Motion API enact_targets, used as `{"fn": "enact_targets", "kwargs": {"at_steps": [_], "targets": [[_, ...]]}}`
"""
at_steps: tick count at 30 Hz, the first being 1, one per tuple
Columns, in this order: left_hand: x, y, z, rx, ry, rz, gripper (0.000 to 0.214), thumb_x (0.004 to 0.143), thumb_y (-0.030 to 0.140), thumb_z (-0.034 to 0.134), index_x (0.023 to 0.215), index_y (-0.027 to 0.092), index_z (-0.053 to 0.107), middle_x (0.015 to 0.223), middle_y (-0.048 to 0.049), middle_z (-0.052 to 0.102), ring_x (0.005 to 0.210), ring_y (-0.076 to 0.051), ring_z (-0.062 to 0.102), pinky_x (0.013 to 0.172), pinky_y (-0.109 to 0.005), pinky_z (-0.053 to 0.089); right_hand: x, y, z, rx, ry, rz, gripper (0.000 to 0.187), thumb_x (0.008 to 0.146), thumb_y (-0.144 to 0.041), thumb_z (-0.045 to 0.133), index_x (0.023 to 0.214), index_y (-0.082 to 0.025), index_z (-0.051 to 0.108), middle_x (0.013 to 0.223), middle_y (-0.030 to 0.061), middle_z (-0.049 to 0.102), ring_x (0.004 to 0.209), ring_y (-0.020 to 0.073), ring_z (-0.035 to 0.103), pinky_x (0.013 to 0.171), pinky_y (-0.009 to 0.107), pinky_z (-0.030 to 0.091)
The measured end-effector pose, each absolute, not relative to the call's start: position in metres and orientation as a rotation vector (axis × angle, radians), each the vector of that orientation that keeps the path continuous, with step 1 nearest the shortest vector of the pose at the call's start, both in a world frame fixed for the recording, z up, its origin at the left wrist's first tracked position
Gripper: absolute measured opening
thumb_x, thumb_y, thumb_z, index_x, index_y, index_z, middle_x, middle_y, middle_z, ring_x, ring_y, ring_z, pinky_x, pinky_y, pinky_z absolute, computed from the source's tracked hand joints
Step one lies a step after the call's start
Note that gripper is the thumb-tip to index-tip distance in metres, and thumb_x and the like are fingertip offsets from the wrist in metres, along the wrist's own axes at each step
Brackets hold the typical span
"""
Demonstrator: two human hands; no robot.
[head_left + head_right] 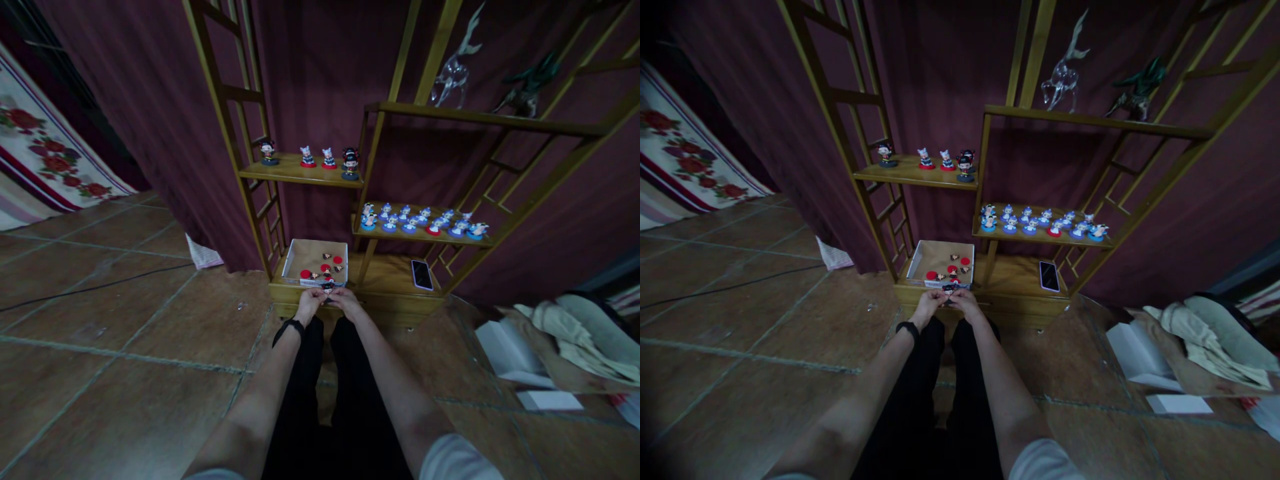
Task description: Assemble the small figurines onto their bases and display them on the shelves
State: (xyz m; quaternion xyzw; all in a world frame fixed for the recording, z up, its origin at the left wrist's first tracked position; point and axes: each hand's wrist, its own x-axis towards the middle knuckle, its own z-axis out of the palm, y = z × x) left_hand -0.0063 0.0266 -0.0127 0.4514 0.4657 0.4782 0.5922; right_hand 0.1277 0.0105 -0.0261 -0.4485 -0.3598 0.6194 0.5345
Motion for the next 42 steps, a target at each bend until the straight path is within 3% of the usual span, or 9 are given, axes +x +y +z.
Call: {"fn": "enact_targets", "kwargs": {"at_steps": [24, 35, 42], "targets": [[-0.005, 0.025, -0.01, 1.066, 1.097, 1.142, 0.022, 0.042, 0.016, 0.075, 0.052, 0.015, 0.054, 0.044, 0.0052, 0.051, 0.043, -0.006, 0.044, 0.046, -0.019, 0.033, 0.123, 0.012, -0.027, -1.153, -0.86, 1.414, 0.03, 0.046, -0.025, 0.075, 0.063, -0.018, 0.052, 0.059, -0.0061, 0.056, 0.062, 0.0114, 0.057, 0.074, 0.034, 0.049], [-0.006, 0.025, -0.009, 1.034, 1.099, 1.146, 0.025, 0.046, 0.021, 0.076, 0.058, 0.015, 0.054, 0.047, 0.0052, 0.051, 0.042, -0.006, 0.044, 0.046, -0.02, 0.034, 0.123, 0.004, -0.012, -1.111, -0.861, 1.47, 0.031, 0.058, -0.03, 0.069, 0.087, -0.024, 0.06, 0.087, -0.0008, 0.066, 0.081, 0.0157, 0.063, 0.078, 0.034, 0.05], [-0.005, 0.026, -0.009, 1.039, 1.084, 1.149, 0.028, 0.043, 0.019, 0.077, 0.057, 0.015, 0.052, 0.046, 0.0061, 0.049, 0.042, -0.005, 0.043, 0.045, -0.019, 0.033, 0.127, 0.006, -0.006, -1.103, -0.783, 1.59, 0.04, 0.073, -0.056, 0.055, 0.094, -0.022, 0.062, 0.095, 0.0075, 0.067, 0.084, 0.0195, 0.064, 0.077, 0.036, 0.051]]}}
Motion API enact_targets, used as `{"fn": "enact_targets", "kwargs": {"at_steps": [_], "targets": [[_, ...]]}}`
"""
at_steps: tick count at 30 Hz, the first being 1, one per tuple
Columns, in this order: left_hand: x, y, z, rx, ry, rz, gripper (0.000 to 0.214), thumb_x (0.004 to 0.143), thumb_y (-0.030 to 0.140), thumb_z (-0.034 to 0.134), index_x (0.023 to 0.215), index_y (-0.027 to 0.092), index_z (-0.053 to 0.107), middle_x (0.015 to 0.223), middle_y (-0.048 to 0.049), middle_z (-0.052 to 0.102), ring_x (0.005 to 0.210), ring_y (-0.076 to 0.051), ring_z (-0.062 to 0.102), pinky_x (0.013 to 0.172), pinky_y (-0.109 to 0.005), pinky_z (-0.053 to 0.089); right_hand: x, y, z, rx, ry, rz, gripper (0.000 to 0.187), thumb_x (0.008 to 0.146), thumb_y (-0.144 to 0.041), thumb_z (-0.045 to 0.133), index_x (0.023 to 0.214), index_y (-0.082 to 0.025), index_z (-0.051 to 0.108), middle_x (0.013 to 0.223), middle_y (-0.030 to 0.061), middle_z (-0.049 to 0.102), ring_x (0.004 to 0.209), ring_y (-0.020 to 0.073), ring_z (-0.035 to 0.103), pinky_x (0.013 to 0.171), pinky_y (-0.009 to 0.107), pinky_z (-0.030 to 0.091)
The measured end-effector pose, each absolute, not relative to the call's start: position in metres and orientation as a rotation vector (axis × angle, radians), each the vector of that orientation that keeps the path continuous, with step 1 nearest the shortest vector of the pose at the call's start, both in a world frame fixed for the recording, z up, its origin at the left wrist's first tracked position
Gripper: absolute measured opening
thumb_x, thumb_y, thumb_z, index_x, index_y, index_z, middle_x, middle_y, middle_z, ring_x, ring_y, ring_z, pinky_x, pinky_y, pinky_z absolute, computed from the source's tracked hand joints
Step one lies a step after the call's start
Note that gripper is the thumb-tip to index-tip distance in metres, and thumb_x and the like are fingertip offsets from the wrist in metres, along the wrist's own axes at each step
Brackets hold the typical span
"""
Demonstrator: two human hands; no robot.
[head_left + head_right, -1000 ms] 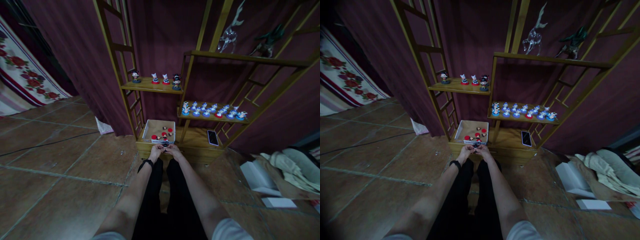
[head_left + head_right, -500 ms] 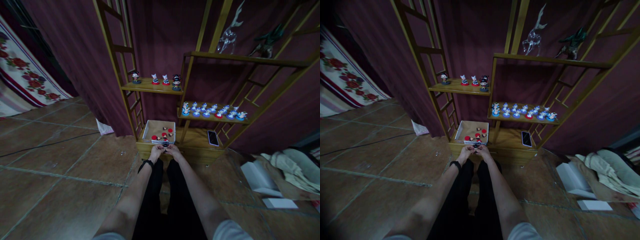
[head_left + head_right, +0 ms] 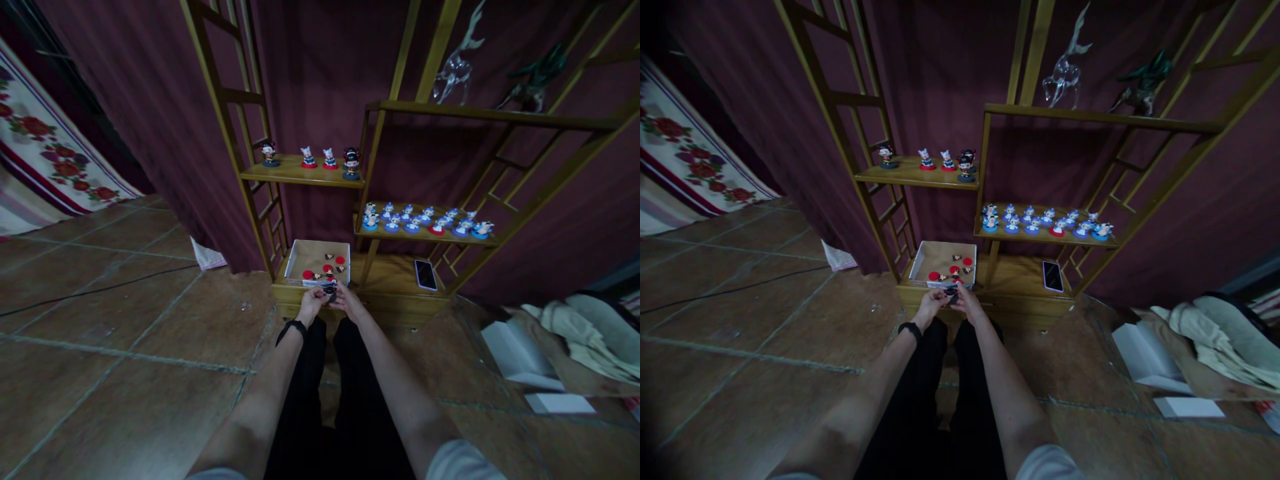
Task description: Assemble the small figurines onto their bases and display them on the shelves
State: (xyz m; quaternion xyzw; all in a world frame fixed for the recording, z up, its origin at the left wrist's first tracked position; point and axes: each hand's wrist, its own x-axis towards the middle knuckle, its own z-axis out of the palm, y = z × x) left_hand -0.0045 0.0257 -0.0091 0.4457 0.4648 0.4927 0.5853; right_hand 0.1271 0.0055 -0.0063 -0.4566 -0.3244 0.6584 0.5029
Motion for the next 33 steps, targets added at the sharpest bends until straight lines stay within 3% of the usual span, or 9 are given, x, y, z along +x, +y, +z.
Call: {"fn": "enact_targets", "kwargs": {"at_steps": [6, 11, 18, 26, 33], "targets": [[-0.004, 0.026, -0.009, 1.041, 1.084, 1.137, 0.027, 0.043, 0.018, 0.076, 0.058, 0.015, 0.054, 0.047, 0.0061, 0.05, 0.043, -0.005, 0.043, 0.046, -0.019, 0.033, 0.128, 0.004, -0.006, -1.088, -0.769, 1.577, 0.036, 0.066, -0.048, 0.067, 0.091, -0.023, 0.061, 0.096, 0.0044, 0.068, 0.086, 0.0192, 0.065, 0.079, 0.037, 0.05], [-0.005, 0.026, -0.008, 1.04, 1.089, 1.123, 0.026, 0.044, 0.02, 0.077, 0.058, 0.015, 0.055, 0.048, 0.0059, 0.051, 0.043, -0.005, 0.042, 0.046, -0.019, 0.033, 0.13, 0.004, -0.006, -1.059, -0.791, 1.593, 0.038, 0.066, -0.05, 0.066, 0.092, -0.022, 0.061, 0.095, 0.0047, 0.068, 0.088, 0.0197, 0.065, 0.081, 0.039, 0.05], [-0.006, 0.024, -0.003, 0.988, 1.034, 1.055, 0.024, 0.049, 0.025, 0.077, 0.066, 0.013, 0.064, 0.062, -0.0011, 0.062, 0.051, -0.008, 0.051, 0.05, -0.02, 0.038, 0.13, 0.008, -0.012, -1.035, -0.747, 1.587, 0.039, 0.071, -0.055, 0.059, 0.092, -0.021, 0.062, 0.097, 0.0063, 0.068, 0.087, 0.0204, 0.064, 0.081, 0.04, 0.051], [-0.01, 0.027, 0.001, 0.846, 1.038, 0.978, 0.044, 0.059, 0.049, 0.071, 0.082, 0.012, 0.069, 0.074, -0.0093, 0.068, 0.059, -0.012, 0.058, 0.055, -0.022, 0.044, 0.13, 0.006, -0.01, -1.02, -0.766, 1.592, 0.038, 0.072, -0.053, 0.06, 0.094, -0.022, 0.062, 0.098, 0.0056, 0.068, 0.088, 0.0208, 0.065, 0.082, 0.041, 0.052], [-0.009, 0.029, 0.0, 0.829, 1.02, 0.987, 0.045, 0.057, 0.045, 0.074, 0.085, 0.011, 0.069, 0.081, -0.0112, 0.069, 0.065, -0.014, 0.061, 0.054, -0.022, 0.045, 0.129, 0.004, -0.008, -0.988, -0.785, 1.598, 0.035, 0.07, -0.049, 0.064, 0.092, -0.022, 0.062, 0.097, 0.0048, 0.068, 0.087, 0.0207, 0.065, 0.082, 0.041, 0.052]]}}
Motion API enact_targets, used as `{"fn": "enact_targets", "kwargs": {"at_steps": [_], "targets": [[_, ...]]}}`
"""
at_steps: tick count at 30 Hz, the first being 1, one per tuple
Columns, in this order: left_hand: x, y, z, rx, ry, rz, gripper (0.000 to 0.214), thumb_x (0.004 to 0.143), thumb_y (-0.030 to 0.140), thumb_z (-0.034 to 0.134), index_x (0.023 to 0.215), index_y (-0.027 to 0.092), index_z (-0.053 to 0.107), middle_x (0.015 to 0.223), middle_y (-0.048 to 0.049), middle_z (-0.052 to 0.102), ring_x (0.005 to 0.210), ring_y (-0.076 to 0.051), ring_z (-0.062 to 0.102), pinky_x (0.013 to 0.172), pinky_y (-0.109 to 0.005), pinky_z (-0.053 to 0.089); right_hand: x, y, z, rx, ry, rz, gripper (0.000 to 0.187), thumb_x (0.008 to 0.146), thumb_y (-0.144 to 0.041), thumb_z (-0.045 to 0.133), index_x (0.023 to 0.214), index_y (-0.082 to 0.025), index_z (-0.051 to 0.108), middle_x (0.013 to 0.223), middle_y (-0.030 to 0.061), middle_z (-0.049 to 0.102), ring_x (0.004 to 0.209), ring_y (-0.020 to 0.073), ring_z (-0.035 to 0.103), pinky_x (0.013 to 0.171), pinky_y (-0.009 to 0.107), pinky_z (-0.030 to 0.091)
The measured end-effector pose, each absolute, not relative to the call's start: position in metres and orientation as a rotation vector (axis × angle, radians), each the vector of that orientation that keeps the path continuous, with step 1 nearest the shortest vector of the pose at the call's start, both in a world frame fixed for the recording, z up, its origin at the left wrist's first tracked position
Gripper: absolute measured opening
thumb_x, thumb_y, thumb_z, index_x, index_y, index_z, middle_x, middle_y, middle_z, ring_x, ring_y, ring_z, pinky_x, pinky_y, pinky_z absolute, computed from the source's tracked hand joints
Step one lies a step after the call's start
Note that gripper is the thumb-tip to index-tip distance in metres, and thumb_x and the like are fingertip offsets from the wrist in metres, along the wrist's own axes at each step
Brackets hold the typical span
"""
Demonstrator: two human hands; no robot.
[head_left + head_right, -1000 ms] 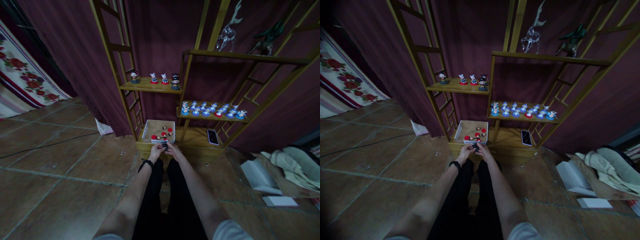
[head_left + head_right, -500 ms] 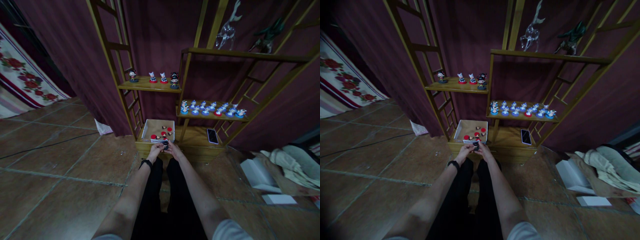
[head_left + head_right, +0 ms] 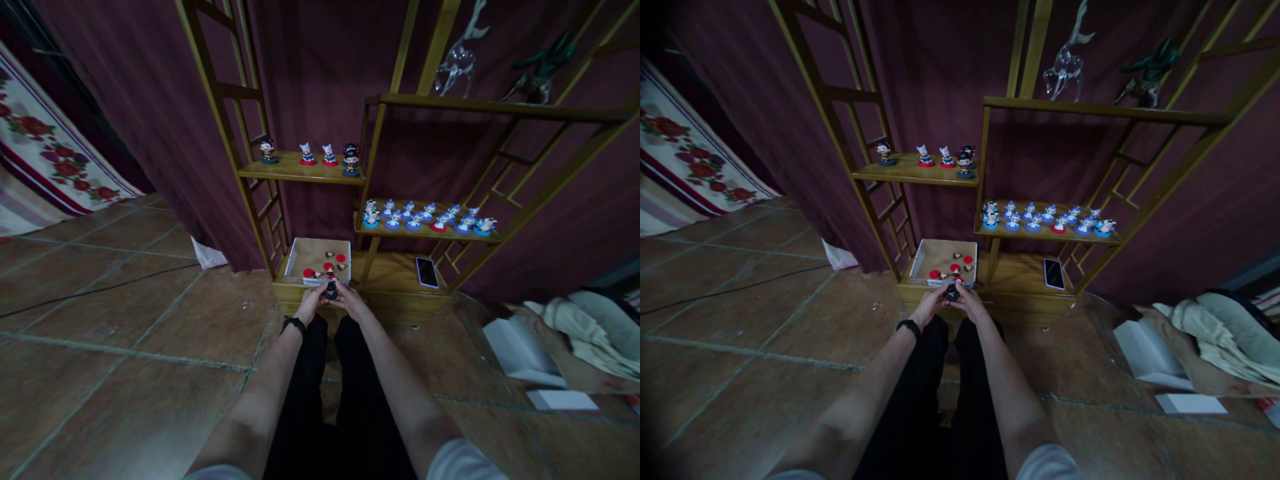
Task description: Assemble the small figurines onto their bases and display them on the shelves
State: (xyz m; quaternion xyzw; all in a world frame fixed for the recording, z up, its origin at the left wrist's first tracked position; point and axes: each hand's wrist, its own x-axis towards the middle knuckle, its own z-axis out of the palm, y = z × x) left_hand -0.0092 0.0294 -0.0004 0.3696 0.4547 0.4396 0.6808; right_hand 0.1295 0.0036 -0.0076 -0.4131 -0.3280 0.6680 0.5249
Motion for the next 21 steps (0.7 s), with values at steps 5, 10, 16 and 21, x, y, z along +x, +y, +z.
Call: {"fn": "enact_targets", "kwargs": {"at_steps": [5, 10, 16, 21], "targets": [[-0.0095, 0.0288, -0.0003, 0.832, 1.026, 0.975, 0.044, 0.059, 0.046, 0.073, 0.086, 0.012, 0.069, 0.083, -0.0101, 0.069, 0.067, -0.013, 0.061, 0.056, -0.021, 0.046, 0.129, 0.0048, -0.0086, -1.01, -0.771, 1.592, 0.035, 0.072, -0.049, 0.063, 0.093, -0.021, 0.061, 0.097, 0.0047, 0.068, 0.085, 0.0193, 0.065, 0.081, 0.042, 0.053], [-0.0094, 0.0285, -0.0014, 0.847, 1.054, 0.962, 0.044, 0.059, 0.049, 0.071, 0.083, 0.011, 0.069, 0.078, -0.0094, 0.069, 0.061, -0.012, 0.059, 0.054, -0.021, 0.043, 0.1289, 0.0056, -0.0106, -0.993, -0.769, 1.589, 0.034, 0.073, -0.048, 0.062, 0.093, -0.021, 0.062, 0.096, 0.0047, 0.069, 0.085, 0.0184, 0.066, 0.081, 0.04, 0.053], [-0.0091, 0.0299, -0.0038, 0.844, 1.054, 0.986, 0.045, 0.056, 0.049, 0.073, 0.08, 0.011, 0.069, 0.072, -0.008, 0.068, 0.058, -0.011, 0.058, 0.053, -0.021, 0.041, 0.1296, 0.0037, -0.0088, -1.006, -0.751, 1.577, 0.03, 0.073, -0.045, 0.063, 0.09, -0.02, 0.062, 0.093, 0.0041, 0.069, 0.081, 0.0172, 0.066, 0.08, 0.038, 0.053], [-0.0099, 0.0305, -0.0062, 0.864, 1.047, 1.014, 0.042, 0.055, 0.049, 0.074, 0.074, 0.011, 0.069, 0.067, -0.0063, 0.066, 0.054, -0.009, 0.055, 0.053, -0.021, 0.041, 0.1305, 0.0054, -0.0111, -0.998, -0.72, 1.598, 0.027, 0.071, -0.041, 0.066, 0.087, -0.02, 0.061, 0.089, 0.0033, 0.069, 0.079, 0.0171, 0.066, 0.078, 0.038, 0.054]]}}
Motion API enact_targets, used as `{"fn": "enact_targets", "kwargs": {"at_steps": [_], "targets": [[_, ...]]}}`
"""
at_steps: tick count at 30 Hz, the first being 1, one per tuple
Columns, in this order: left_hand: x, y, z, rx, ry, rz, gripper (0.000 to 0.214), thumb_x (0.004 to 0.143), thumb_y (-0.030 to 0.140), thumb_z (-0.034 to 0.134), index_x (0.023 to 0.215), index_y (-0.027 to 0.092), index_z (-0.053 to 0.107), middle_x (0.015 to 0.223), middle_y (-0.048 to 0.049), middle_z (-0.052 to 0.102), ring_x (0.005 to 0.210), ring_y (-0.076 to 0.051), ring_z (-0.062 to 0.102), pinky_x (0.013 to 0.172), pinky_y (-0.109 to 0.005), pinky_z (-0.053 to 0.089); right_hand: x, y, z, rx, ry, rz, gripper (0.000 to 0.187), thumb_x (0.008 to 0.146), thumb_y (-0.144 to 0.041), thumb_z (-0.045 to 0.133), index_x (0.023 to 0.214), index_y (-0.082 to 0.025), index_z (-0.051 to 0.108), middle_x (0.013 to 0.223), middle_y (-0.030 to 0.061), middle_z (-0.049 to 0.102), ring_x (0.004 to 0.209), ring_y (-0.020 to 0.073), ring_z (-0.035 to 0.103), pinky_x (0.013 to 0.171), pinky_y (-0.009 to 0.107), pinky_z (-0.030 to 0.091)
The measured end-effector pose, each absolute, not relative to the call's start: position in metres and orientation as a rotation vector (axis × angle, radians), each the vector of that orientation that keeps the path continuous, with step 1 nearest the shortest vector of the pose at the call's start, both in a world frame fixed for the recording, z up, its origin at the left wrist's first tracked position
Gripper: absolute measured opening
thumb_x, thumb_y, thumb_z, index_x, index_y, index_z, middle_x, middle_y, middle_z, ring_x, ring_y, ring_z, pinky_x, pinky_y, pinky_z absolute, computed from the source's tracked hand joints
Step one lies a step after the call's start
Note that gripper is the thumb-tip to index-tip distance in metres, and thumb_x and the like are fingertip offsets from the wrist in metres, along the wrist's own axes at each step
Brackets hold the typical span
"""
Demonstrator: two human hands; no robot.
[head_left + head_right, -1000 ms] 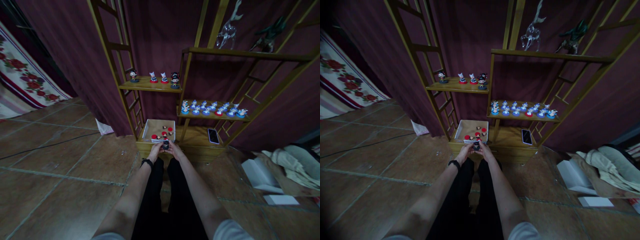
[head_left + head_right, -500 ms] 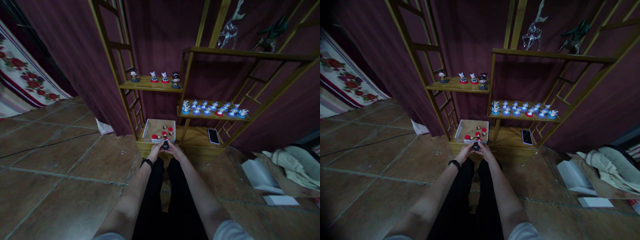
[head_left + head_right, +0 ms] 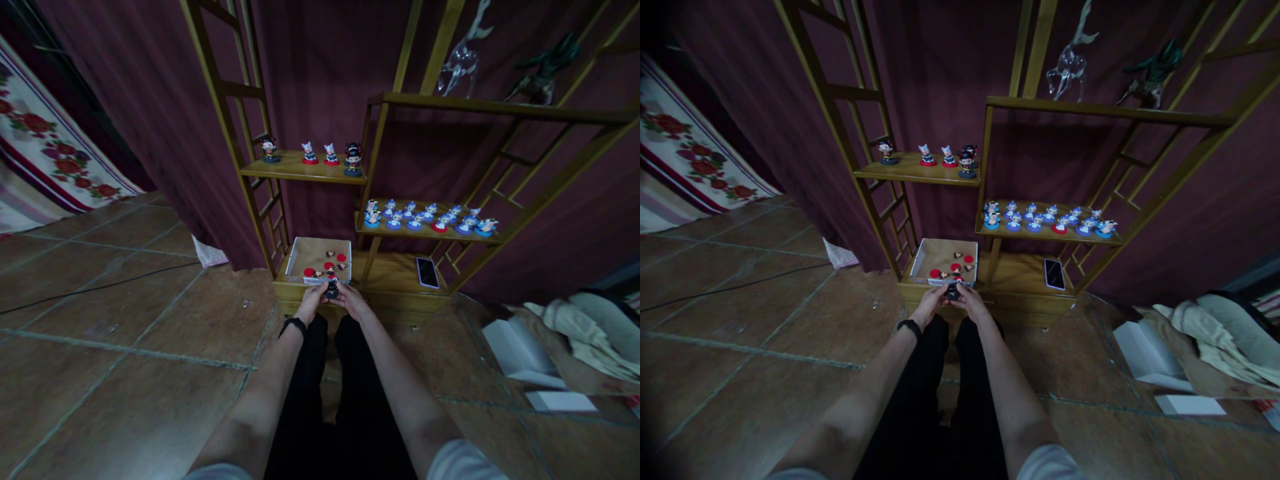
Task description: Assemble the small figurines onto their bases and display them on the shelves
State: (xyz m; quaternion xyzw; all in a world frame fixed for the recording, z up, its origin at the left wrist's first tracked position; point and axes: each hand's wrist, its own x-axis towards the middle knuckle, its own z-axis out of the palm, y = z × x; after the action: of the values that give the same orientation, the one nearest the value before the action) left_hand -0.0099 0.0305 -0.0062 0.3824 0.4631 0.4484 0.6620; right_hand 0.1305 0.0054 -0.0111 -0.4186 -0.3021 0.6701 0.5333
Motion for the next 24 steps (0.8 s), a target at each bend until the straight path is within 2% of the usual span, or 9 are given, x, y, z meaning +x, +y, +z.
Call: {"fn": "enact_targets", "kwargs": {"at_steps": [6, 16, 24], "targets": [[-0.0104, 0.0308, -0.0079, 0.893, 1.017, 1.029, 0.039, 0.056, 0.046, 0.074, 0.071, 0.011, 0.068, 0.062, -0.0056, 0.065, 0.052, -0.009, 0.053, 0.052, -0.021, 0.04, 0.1308, 0.0077, -0.0152, -0.988, -0.717, 1.584, 0.025, 0.071, -0.038, 0.067, 0.087, -0.02, 0.061, 0.086, 0.0029, 0.069, 0.077, 0.0167, 0.067, 0.078, 0.038, 0.054], [-0.0074, 0.0319, -0.0116, 0.875, 1.067, 1.039, 0.05, 0.056, 0.056, 0.069, 0.076, 0.01, 0.068, 0.069, -0.008, 0.067, 0.054, -0.01, 0.056, 0.051, -0.021, 0.042, 0.1288, 0.0051, -0.0092, -0.994, -0.746, 1.596, 0.033, 0.079, -0.049, 0.055, 0.096, -0.021, 0.062, 0.102, 0.0054, 0.068, 0.085, 0.0181, 0.066, 0.079, 0.039, 0.054], [-0.008, 0.0327, -0.0142, 0.875, 1.052, 1.063, 0.049, 0.056, 0.055, 0.07, 0.076, 0.011, 0.067, 0.068, -0.0071, 0.066, 0.055, -0.01, 0.056, 0.05, -0.021, 0.042, 0.1277, 0.0036, -0.0069, -0.996, -0.745, 1.578, 0.031, 0.081, -0.046, 0.053, 0.095, -0.02, 0.062, 0.101, 0.0067, 0.068, 0.082, 0.017, 0.066, 0.078, 0.035, 0.054]]}}
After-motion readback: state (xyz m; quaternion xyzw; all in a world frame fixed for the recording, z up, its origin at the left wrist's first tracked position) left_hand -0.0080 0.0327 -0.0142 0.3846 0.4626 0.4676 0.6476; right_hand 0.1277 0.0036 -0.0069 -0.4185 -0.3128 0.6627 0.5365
